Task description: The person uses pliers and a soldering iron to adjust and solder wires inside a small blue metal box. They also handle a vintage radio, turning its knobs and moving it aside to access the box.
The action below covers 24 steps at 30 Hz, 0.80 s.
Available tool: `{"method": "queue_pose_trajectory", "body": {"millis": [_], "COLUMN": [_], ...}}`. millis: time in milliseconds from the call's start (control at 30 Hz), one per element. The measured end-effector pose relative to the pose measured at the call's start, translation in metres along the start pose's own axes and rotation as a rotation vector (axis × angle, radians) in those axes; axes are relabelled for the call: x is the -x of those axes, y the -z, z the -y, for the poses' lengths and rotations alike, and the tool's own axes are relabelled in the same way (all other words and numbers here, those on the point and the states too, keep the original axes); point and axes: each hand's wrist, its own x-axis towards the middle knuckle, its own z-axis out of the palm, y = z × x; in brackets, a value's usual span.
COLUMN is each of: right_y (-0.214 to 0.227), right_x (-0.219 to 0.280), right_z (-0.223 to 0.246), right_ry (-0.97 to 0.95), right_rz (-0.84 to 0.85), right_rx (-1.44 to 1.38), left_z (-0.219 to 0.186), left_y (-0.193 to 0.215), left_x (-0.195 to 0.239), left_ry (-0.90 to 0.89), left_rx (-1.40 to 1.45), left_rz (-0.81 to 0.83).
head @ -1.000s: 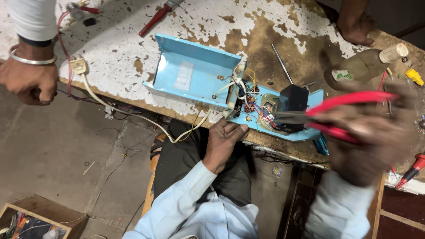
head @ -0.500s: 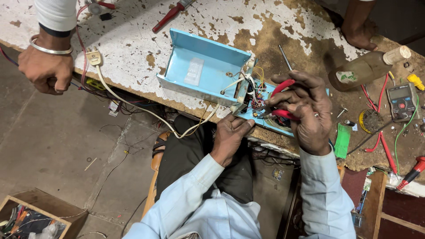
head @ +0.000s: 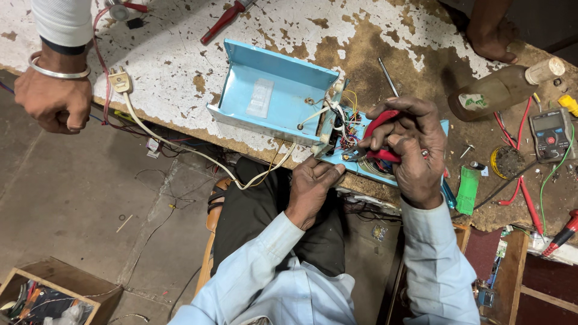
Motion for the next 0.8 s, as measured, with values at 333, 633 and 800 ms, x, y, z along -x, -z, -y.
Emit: {"method": "queue_pose_trajectory", "body": {"millis": [333, 633, 800], "right_y": [-0.048, 0.001, 0.005], "right_x": [0.003, -0.007, -0.011], "right_z": [-0.019, -0.003, -0.001], "right_ry": [0.213, 0.064, -0.007], "right_rz": [-0.528, -0.096, -0.038], "right_rx": [0.193, 0.076, -0.057], "left_z": [0.006, 0.006, 0.002], "left_y": [-0.001, 0.0, -0.001], "left_x": [0.004, 0.003, 0.003], "left_ry": [-0.055, -0.02, -0.024], "left_rx": [0.038, 0.025, 0.037], "left_rz": [-0.006, -0.016, -0.005]}}
